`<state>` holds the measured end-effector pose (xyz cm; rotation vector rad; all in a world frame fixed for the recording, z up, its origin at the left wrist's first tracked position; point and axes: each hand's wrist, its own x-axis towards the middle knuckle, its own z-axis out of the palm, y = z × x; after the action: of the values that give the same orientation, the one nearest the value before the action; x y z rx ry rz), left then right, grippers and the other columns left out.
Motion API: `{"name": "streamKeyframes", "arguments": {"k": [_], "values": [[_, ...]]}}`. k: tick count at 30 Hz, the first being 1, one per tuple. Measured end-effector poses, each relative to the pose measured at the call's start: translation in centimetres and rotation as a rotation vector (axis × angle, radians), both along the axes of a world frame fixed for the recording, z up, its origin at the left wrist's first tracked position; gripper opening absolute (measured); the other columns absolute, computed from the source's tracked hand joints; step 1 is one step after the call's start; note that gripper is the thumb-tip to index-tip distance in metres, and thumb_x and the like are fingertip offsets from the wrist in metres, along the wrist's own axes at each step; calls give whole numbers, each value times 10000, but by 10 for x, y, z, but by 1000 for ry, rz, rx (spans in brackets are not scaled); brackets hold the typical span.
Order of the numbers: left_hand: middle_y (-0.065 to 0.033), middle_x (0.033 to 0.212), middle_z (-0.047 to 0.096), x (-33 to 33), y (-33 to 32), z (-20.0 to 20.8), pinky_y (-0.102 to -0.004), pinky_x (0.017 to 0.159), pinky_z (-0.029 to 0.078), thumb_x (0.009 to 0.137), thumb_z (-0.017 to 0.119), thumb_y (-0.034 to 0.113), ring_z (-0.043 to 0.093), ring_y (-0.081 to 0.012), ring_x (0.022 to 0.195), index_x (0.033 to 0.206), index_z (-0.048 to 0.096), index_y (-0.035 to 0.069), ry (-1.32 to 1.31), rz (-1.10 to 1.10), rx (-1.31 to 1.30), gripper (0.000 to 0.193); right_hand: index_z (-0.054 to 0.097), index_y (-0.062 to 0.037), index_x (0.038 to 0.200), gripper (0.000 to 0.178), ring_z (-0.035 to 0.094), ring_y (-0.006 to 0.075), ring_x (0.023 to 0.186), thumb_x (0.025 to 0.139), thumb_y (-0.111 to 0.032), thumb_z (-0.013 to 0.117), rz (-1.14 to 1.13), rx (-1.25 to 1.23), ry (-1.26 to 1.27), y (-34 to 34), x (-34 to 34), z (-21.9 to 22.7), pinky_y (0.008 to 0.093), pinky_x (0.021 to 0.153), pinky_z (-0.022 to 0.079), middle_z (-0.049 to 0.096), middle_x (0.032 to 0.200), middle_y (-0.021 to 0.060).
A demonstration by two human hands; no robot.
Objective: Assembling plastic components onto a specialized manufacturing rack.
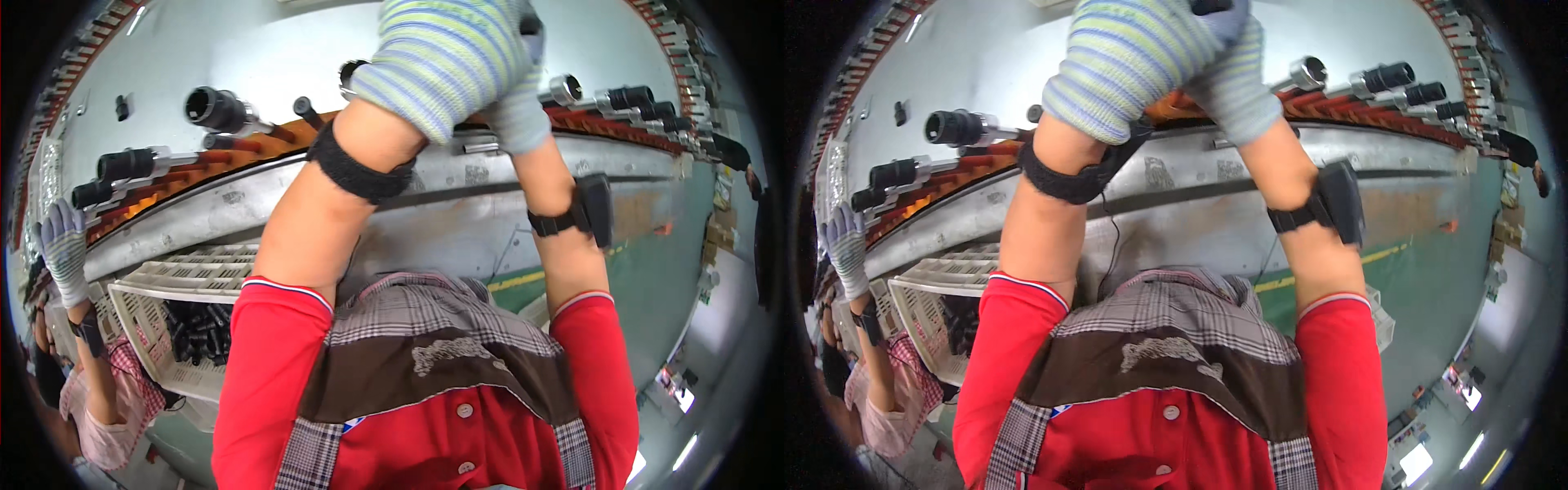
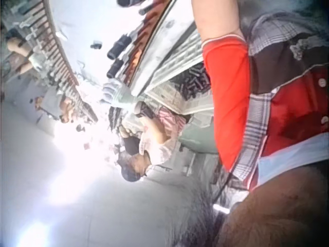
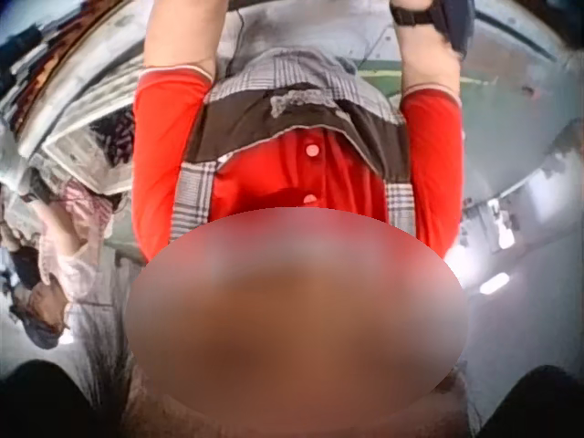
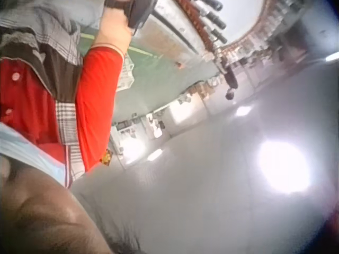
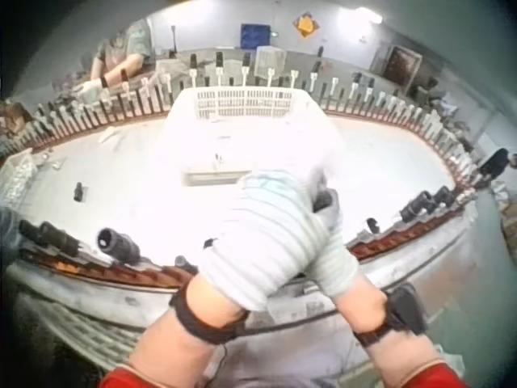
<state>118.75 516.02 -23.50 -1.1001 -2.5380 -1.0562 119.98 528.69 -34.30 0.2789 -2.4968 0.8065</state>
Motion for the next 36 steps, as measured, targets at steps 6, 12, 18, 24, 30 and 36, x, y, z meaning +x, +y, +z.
{"name": "streamKeyframes", "arguments": {"k": [6, 12, 18, 24, 30, 36], "values": [[-132, 795, 685, -2, -35, -13, -400, 670, 528, 806, 642, 305, 671, -292, 715, 897, 684, 117, 88, 143, 105, 214, 624, -121, 1011, 272, 646, 285, 856, 798, -288, 656, 65, -353, 141, -56, -11, 8, 370, 760, 520, 675, 936, 75], [-95, 741, 673, 62, -78, -15, -253, 614, 504, 848, 687, 170, 645, -139, 677, 886, 638, 20, 162, 275, 584, 163, 437, 1, 1241, 573, 560, 384, 1017, 791, -248, 690, -35, -472, 168, -81, 61, 43, 424, 893, 460, 563, 1138, 233], [-44, 707, 636, 156, 1, -15, -239, 593, 454, 900, 612, 158, 593, -105, 634, 863, 610, 46, -492, 97, 720, 118, 568, -22, 1138, 289, 627, 219, 854, 874, -130, 615, 85, -715, -180, 10, 193, 10, 320, 759, 496, 629, 950, 114], [38, 675, 537, 181, 219, -14, -204, 544, 399, 788, 748, 139, 478, -42, 621, 831, 583, 51, -784, -254, 656, 191, 611, -6, 1102, 260, 629, 177, 903, 930, -195, 564, -77, -965, -449, 105, 294, -66, 311, 793, 489, 676, 972, 115], [-41, 706, 617, 146, 380, -33, -257, 611, 486, 837, 697, 116, 580, -107, 643, 848, 587, 33, -838, -417, 1040, 139, 601, 11, 1103, 257, 611, 168, 844, 932, -176, 554, -270, -992, -520, 192, 359, -90, 304, 791, 493, 660, 908, 100], [-67, 733, 652, 124, 424, -51, -251, 538, 501, 888, 666, 226, 654, -155, 646, 836, 585, 65, -778, -281, 871, 188, 612, -7, 1046, 216, 600, 116, 791, 936, -178, 539, -453, -1303, -499, 256, 402, -135, 250, 638, 497, 660, 920, 73]]}}
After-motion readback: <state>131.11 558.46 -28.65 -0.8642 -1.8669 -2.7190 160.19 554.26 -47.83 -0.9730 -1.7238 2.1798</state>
